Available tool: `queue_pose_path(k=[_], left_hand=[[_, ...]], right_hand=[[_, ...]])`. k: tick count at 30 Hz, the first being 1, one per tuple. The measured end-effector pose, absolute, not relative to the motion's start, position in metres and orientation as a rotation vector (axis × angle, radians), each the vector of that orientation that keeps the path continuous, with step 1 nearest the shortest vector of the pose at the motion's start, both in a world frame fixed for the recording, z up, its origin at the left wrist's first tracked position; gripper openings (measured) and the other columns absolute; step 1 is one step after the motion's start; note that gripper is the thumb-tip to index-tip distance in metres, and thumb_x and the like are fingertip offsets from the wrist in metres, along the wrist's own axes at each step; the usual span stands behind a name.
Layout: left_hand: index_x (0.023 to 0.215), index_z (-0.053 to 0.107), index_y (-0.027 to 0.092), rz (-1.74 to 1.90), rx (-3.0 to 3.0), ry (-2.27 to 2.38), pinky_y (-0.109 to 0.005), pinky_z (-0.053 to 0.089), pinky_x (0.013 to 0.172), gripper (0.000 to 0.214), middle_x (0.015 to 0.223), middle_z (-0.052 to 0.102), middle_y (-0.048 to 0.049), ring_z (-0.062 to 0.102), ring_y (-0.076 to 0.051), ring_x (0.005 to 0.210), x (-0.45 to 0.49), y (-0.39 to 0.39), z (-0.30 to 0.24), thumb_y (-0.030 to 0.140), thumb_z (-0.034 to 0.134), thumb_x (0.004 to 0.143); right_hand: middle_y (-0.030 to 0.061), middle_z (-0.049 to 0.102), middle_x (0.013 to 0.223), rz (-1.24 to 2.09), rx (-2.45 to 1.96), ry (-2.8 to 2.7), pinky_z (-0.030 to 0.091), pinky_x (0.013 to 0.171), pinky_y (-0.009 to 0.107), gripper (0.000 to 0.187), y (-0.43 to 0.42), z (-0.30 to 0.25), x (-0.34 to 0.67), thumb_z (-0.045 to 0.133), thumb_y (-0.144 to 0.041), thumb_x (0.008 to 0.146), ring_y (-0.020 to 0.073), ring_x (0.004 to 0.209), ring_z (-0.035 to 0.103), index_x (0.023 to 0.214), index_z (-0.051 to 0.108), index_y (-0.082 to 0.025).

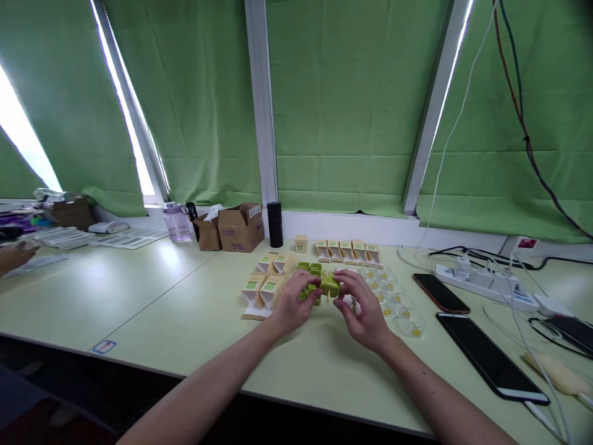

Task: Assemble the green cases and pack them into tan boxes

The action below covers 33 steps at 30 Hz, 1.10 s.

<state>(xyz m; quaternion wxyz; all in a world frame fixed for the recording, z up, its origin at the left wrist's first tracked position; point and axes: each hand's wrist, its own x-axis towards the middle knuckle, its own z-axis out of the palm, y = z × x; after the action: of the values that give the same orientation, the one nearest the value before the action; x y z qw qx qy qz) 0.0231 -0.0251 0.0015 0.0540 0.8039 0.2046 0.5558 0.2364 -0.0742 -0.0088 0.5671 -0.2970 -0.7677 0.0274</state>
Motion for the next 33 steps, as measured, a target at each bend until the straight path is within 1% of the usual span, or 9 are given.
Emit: queue_pose_path(k=[4, 8, 12, 17, 20, 24, 26, 29, 33], left_hand=[[0.101, 0.071, 0.018, 1.631, 2.380, 0.694, -0.034, 0.057, 0.075, 0.011, 0.094, 0.072, -0.0083, 0.068, -0.021, 0.086, 0.023, -0.025, 0.000, 0.028, 0.065, 0.103], [0.099, 0.071, 0.018, 1.563, 2.354, 0.738, -0.033, 0.057, 0.076, 0.019, 0.093, 0.072, -0.0083, 0.068, -0.021, 0.085, 0.023, -0.024, -0.002, 0.035, 0.065, 0.104], [0.098, 0.072, 0.018, 1.516, 2.341, 0.770, -0.034, 0.056, 0.075, 0.028, 0.091, 0.072, -0.0080, 0.068, -0.021, 0.084, 0.023, -0.023, -0.003, 0.044, 0.063, 0.105], [0.101, 0.071, 0.018, 1.450, 2.392, 0.741, -0.038, 0.057, 0.080, 0.030, 0.093, 0.072, -0.0093, 0.068, -0.024, 0.090, 0.022, -0.027, 0.002, 0.042, 0.055, 0.109], [0.116, 0.069, 0.019, 1.454, 2.419, 0.728, -0.043, 0.058, 0.090, 0.024, 0.107, 0.072, -0.0119, 0.068, -0.027, 0.103, 0.020, -0.030, 0.008, 0.039, 0.060, 0.106], [0.141, 0.058, 0.021, 1.414, 2.493, 0.730, -0.051, 0.056, 0.103, 0.049, 0.125, 0.070, -0.0143, 0.062, -0.032, 0.121, 0.021, -0.031, 0.017, 0.036, 0.074, 0.098], [0.147, 0.055, 0.023, 1.373, 2.519, 0.718, -0.053, 0.055, 0.106, 0.059, 0.130, 0.069, -0.0138, 0.061, -0.032, 0.125, 0.024, -0.031, 0.021, 0.034, 0.079, 0.094], [0.146, 0.056, 0.024, 1.312, 2.517, 0.733, -0.052, 0.056, 0.107, 0.062, 0.131, 0.069, -0.0127, 0.061, -0.032, 0.126, 0.028, -0.032, 0.027, 0.035, 0.083, 0.091], [0.139, 0.062, 0.022, 1.234, 2.495, 0.811, -0.050, 0.058, 0.103, 0.057, 0.129, 0.069, -0.0132, 0.062, -0.032, 0.126, 0.036, -0.035, 0.036, 0.038, 0.085, 0.090]], right_hand=[[0.0154, 0.061, 0.141, 0.036, -0.733, -1.806, 0.065, 0.092, 0.049, 0.049, -0.072, -0.011, 0.236, 0.067, -0.019, 0.097, 0.0297, 0.108, 0.071, 0.144, 0.057, -0.030], [0.0149, 0.061, 0.141, 0.076, -0.757, -1.789, 0.066, 0.084, 0.045, 0.045, -0.071, -0.013, 0.233, 0.065, -0.018, 0.098, 0.0222, 0.085, 0.070, 0.141, 0.058, -0.029], [0.0139, 0.063, 0.140, 0.144, -0.775, -1.765, 0.066, 0.079, 0.043, 0.042, -0.072, -0.012, 0.231, 0.065, -0.021, 0.100, 0.0193, 0.076, 0.067, 0.141, 0.059, -0.029], [0.0129, 0.066, 0.133, 0.210, -0.794, -1.722, 0.064, 0.077, 0.041, 0.042, -0.072, -0.008, 0.233, 0.064, -0.029, 0.102, 0.0214, 0.083, 0.068, 0.144, 0.062, -0.029], [0.0113, 0.067, 0.129, 0.258, -0.800, -1.681, 0.064, 0.077, 0.040, 0.041, -0.071, -0.007, 0.234, 0.062, -0.035, 0.104, 0.0210, 0.084, 0.066, 0.145, 0.063, -0.030], [0.0113, 0.070, 0.128, 0.430, -0.817, -1.592, 0.065, 0.076, 0.039, 0.042, -0.069, -0.010, 0.235, 0.062, -0.044, 0.105, 0.0214, 0.087, 0.068, 0.145, 0.064, -0.028], [0.0117, 0.072, 0.128, 0.508, -0.811, -1.545, 0.064, 0.079, 0.039, 0.043, -0.068, -0.012, 0.235, 0.063, -0.046, 0.105, 0.0230, 0.093, 0.071, 0.143, 0.063, -0.027], [0.0119, 0.073, 0.128, 0.557, -0.784, -1.504, 0.063, 0.082, 0.038, 0.041, -0.066, -0.012, 0.235, 0.063, -0.048, 0.105, 0.0254, 0.107, 0.072, 0.140, 0.061, -0.027], [0.0103, 0.075, 0.120, 0.579, -0.778, -1.480, 0.061, 0.080, 0.037, 0.041, -0.066, -0.011, 0.234, 0.065, -0.050, 0.104, 0.0248, 0.102, 0.073, 0.137, 0.058, -0.027]])
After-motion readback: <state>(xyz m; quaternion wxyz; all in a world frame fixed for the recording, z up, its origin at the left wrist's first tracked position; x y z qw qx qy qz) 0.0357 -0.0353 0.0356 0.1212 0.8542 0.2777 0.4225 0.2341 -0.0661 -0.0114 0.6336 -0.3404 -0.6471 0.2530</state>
